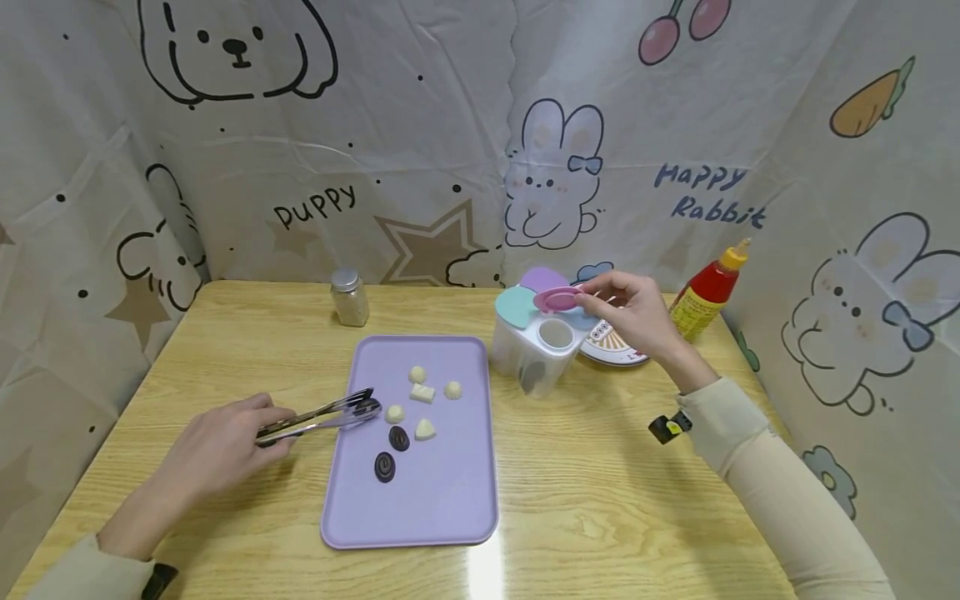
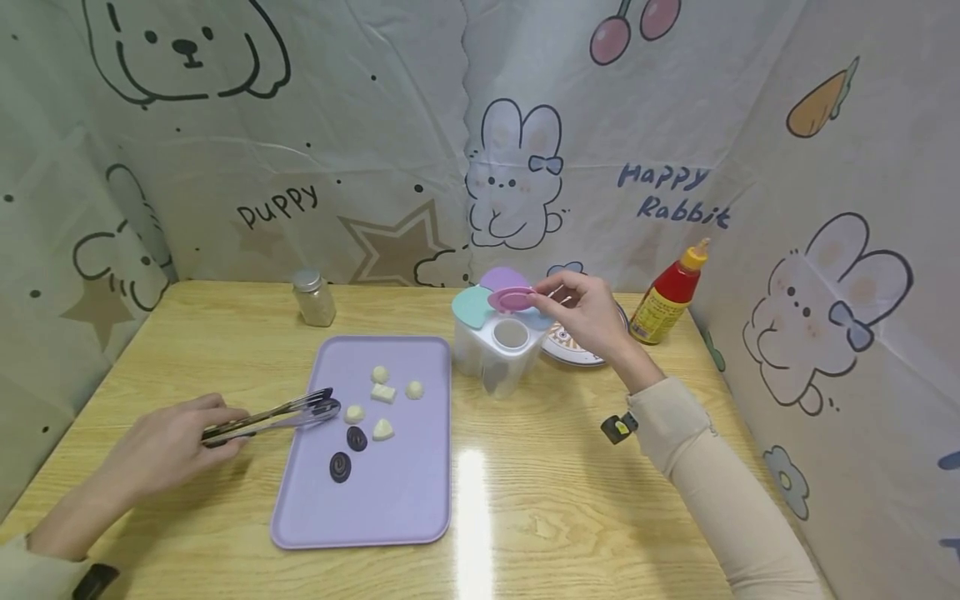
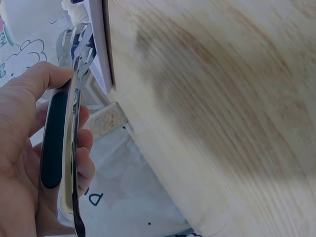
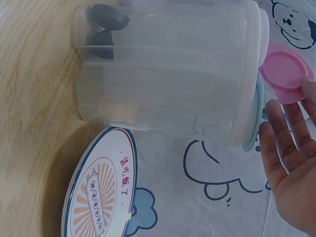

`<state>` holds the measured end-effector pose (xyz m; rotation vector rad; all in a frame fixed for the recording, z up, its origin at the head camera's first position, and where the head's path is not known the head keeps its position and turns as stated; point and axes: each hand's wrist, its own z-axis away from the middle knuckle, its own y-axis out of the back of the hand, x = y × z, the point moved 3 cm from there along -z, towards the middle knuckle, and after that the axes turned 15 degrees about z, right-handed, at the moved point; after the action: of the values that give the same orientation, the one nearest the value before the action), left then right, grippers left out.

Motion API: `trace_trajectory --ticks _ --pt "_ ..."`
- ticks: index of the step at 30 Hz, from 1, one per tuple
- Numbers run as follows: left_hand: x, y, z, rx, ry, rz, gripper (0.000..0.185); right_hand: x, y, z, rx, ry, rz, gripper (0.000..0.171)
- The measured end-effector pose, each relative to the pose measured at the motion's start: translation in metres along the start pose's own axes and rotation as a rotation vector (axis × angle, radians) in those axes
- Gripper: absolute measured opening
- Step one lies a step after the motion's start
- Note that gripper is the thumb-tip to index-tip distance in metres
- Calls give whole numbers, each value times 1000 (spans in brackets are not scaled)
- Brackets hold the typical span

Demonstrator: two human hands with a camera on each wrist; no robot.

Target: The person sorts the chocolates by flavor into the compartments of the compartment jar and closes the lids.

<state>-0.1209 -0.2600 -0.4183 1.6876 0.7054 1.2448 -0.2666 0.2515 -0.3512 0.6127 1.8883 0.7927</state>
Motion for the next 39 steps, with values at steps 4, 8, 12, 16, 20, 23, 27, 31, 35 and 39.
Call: trace_trajectory --ticks 4,8,12,16,20,23,27,31,35,39 --pt "1 0 -2 5 -12 4 29 0 0 0 -1 -11 -4 15" --pt "0 -2 -3 15 -13 8 28 1 0 0 -3 -13 -7 15" --pt "-1 -5 -3 25 -13 15 29 1 -1 1 -2 -11 -2 15" --pt "0 -5 -4 31 -4 22 31 0 -1 1 2 -12 1 15" --pt "2 -3 -7 42 7 31 31 1 -1 1 0 -10 1 16" --pt "7 1 -12 54 -2 36 30 1 -1 0 0 -5 -3 16" --pt "15 5 -19 61 -23 52 30 0 0 -1 -2 -1 -5 16" --pt "27 8 -28 64 -61 73 30 -1 1 -1 -3 -3 2 16" --pt "40 10 -38 86 -110 87 30 -1 1 -1 -3 -6 10 16" --pt "53 14 -46 114 -144 103 30 -1 1 0 -7 -8 9 16"
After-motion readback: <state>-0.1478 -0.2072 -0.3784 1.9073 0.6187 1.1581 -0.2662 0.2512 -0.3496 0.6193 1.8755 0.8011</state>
